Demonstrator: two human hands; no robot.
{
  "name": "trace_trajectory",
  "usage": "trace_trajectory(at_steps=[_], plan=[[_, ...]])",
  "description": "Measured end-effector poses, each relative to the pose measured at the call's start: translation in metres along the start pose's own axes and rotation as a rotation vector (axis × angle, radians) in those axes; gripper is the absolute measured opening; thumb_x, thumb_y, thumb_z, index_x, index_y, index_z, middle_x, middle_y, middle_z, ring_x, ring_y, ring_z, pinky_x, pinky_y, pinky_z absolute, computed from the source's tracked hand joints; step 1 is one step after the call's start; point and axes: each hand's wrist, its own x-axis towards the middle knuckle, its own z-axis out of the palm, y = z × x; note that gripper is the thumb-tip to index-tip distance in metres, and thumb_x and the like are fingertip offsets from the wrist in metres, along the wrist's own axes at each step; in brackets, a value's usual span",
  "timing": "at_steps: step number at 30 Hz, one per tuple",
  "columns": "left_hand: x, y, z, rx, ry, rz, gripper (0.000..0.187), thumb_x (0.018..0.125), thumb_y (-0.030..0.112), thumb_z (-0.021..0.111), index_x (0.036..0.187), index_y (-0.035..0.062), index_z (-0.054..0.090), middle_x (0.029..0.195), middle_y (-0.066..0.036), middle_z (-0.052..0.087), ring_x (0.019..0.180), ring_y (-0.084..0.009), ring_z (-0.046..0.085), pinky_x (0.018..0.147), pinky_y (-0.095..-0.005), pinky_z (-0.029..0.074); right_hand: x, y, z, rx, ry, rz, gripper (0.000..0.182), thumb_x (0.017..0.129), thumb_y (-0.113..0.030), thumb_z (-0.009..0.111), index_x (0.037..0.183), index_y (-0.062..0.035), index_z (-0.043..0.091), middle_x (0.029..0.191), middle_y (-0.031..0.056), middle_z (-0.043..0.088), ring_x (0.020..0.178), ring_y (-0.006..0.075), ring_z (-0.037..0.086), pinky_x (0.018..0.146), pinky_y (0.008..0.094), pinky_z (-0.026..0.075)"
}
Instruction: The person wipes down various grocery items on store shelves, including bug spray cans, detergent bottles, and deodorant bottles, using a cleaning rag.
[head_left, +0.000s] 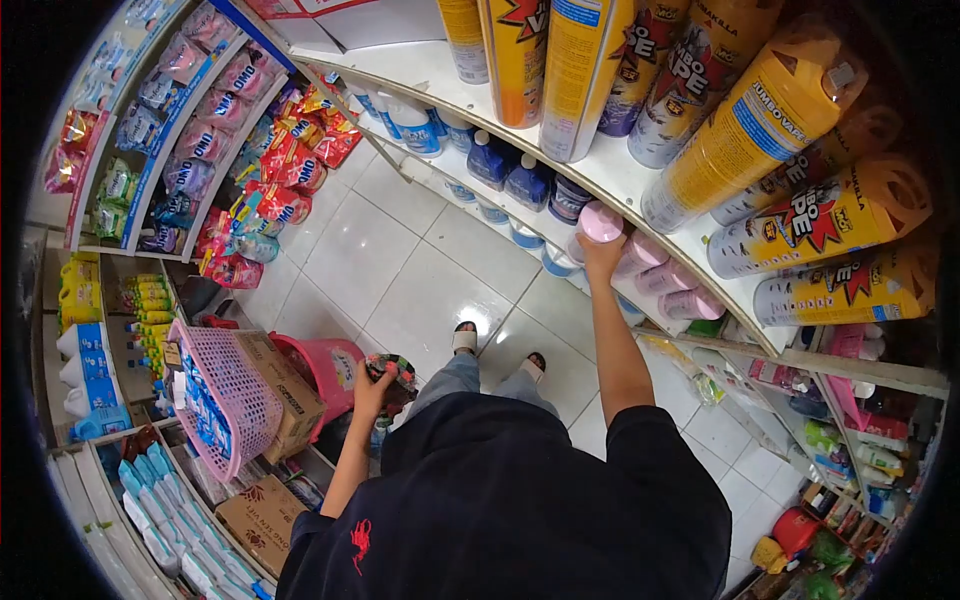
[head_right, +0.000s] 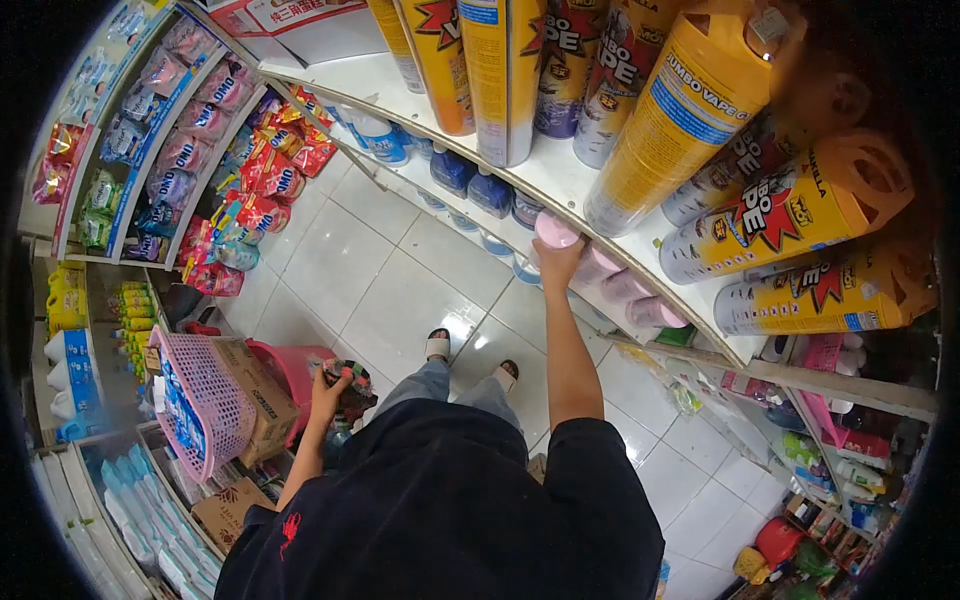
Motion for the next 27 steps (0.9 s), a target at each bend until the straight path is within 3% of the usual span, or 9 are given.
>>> trace_trajectory(at_steps=[2,4,9,15,18,20,23,25,27], plan=[[-0.003,0.003,0.002,-0.112,0.010,-0.020,0.038,0.069,0.017,0.065,0.096,0.0009,0.044,0.085,-0.008,0.053,0.078,-0.0151,0.051,0.071,-0.0275,0.042,-0.003,-0.006,-0.005,-0.041,0.004,0.075,0.092,0.046,-0.017,0.076,0.119,0.0019,0.025,0.115,0.0224,0.038,0.106,0.0359,0.036,0.089,0.0372,0.030],[-0.007,0.015,0.001,-0.131,0.012,-0.013,0.037,0.069,0.016,0.064,0.096,0.0009,0.044,0.084,-0.007,0.053,0.075,-0.0149,0.052,0.068,-0.0272,0.043,-0.003,-0.003,-0.005,0.021,0.041,-0.021,0.091,0.046,-0.016,0.076,0.119,0.0026,0.025,0.114,0.0223,0.039,0.107,0.0353,0.036,0.090,0.0368,0.029],[-0.004,0.024,0.003,-0.161,0.025,-0.020,0.036,0.069,0.017,0.064,0.094,0.0014,0.044,0.082,-0.007,0.054,0.074,-0.0154,0.053,0.066,-0.0271,0.044,0.008,0.010,-0.005,0.083,-0.018,-0.031,0.091,0.045,-0.014,0.077,0.119,0.0027,0.025,0.115,0.0217,0.037,0.106,0.0336,0.036,0.091,0.0361,0.027],[0.003,0.033,0.007,-0.059,0.006,0.036,0.038,0.069,0.020,0.065,0.094,0.0010,0.044,0.082,-0.009,0.054,0.074,-0.0159,0.053,0.066,-0.0276,0.044,0.010,0.015,-0.001,0.061,0.065,-0.087,0.090,0.043,-0.013,0.077,0.117,0.0030,0.027,0.112,0.0217,0.038,0.105,0.0346,0.036,0.091,0.0380,0.026],[0.006,0.039,0.015,-0.082,0.068,0.024,0.039,0.069,0.022,0.065,0.094,0.0005,0.044,0.080,-0.008,0.054,0.073,-0.0162,0.053,0.065,-0.0277,0.044,-0.001,0.010,-0.004,0.088,0.046,-0.162,0.085,0.048,-0.013,0.076,0.117,0.0029,0.028,0.113,0.0226,0.038,0.105,0.0341,0.036,0.092,0.0378,0.026],[0.011,0.046,0.020,-0.128,0.039,0.010,0.038,0.071,0.021,0.062,0.097,0.0007,0.043,0.082,-0.009,0.053,0.073,-0.0164,0.053,0.065,-0.0281,0.044,-0.034,0.005,-0.009,0.092,0.116,-0.055,0.071,0.057,-0.014,0.072,0.114,0.0038,0.034,0.112,0.0227,0.039,0.105,0.0324,0.038,0.091,0.0376,0.028],[0.016,0.062,0.031,-0.249,-0.081,0.029,0.033,0.073,0.013,0.047,0.102,0.0016,0.037,0.089,-0.012,0.049,0.078,-0.0171,0.051,0.068,-0.0286,0.043,-0.109,0.016,-0.014,0.037,-0.376,-0.099,0.044,0.066,-0.014,0.065,0.104,0.0012,0.047,0.105,0.0156,0.048,0.100,0.0294,0.044,0.087,0.0365,0.033],[0.033,0.051,0.047,-0.358,-0.178,0.013,0.035,0.070,0.006,0.040,0.104,0.0015,0.036,0.089,-0.011,0.048,0.079,-0.0193,0.049,0.072,-0.0287,0.042,-0.147,-0.005,-0.018,0.276,-1.014,0.200,0.048,0.065,-0.015,0.067,0.106,-0.0011,0.047,0.102,0.0097,0.052,0.092,0.0214,0.050,0.079,0.0317,0.039],[0.036,0.080,0.060,-0.190,-0.243,0.164,0.035,0.068,0.002,0.039,0.103,0.0013,0.037,0.090,-0.012,0.048,0.084,-0.0203,0.048,0.075,-0.0292,0.041,-0.176,-0.063,-0.031,0.291,-1.160,0.005,0.050,0.069,-0.006,0.064,0.113,-0.0039,0.041,0.105,0.0071,0.048,0.096,0.0137,0.045,0.078,0.0265,0.039]])
